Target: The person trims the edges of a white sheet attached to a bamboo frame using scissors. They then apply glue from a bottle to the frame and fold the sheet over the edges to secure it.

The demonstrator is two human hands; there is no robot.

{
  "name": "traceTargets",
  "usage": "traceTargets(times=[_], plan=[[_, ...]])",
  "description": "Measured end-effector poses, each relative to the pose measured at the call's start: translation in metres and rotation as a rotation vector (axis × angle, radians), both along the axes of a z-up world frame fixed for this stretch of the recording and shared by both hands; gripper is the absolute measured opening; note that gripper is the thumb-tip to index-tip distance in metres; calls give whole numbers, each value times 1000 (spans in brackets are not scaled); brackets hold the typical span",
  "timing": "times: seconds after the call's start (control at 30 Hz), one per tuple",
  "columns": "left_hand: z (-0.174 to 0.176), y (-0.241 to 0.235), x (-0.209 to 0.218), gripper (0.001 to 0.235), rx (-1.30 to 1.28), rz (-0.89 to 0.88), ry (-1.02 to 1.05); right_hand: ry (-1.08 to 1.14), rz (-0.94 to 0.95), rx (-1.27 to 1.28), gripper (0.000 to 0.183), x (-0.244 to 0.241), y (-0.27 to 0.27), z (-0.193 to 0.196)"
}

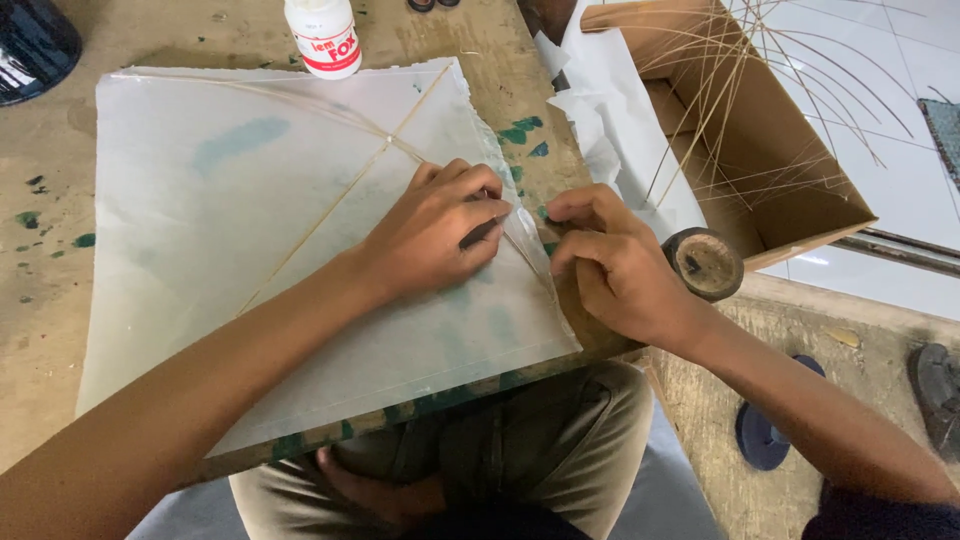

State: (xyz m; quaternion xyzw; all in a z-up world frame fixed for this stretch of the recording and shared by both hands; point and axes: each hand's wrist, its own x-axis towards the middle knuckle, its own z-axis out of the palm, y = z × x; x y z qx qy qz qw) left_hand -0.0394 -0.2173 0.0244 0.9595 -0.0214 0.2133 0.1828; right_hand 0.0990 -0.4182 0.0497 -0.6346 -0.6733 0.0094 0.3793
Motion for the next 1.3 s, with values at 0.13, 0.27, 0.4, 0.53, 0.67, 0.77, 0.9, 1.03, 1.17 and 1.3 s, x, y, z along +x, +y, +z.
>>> traceTargets(times=[0.13, 0.27, 0.4, 0.53, 0.67, 0.77, 0.9, 1.03, 1.17, 1.3], plan=[[-5, 0, 1, 17, 3, 6, -10, -14, -57, -58, 33, -7, 5, 5], [-4, 0, 1, 16, -7, 10, -10, -53, -90, -105, 31, -1, 13, -2], [-1, -1, 0, 17, -14, 1, -7, -37, -134, -118, 37, 2, 25, 5], [-8, 3, 2, 19, -11, 2, 1, -100, -122, -140, 42, 5, 32, 2], [-3, 1, -2, 19, -21, -13, -15, -218, -234, -178, 41, 18, 41, -7], [1, 3, -5, 19, -37, -18, -33, -178, -253, -146, 43, 14, 42, 6], [-3, 22, -8, 17, -1, -48, -46, -78, -209, -54, 56, 17, 42, 13], [-5, 55, -6, 11, 211, -14, 5, -54, -200, -14, 54, 20, 49, 20], [0, 72, -1, 9, 255, -54, 130, -12, -210, 21, 53, 26, 60, 22], [9, 73, 6, 20, 286, -91, 162, -6, -276, 16, 49, 30, 70, 24]])
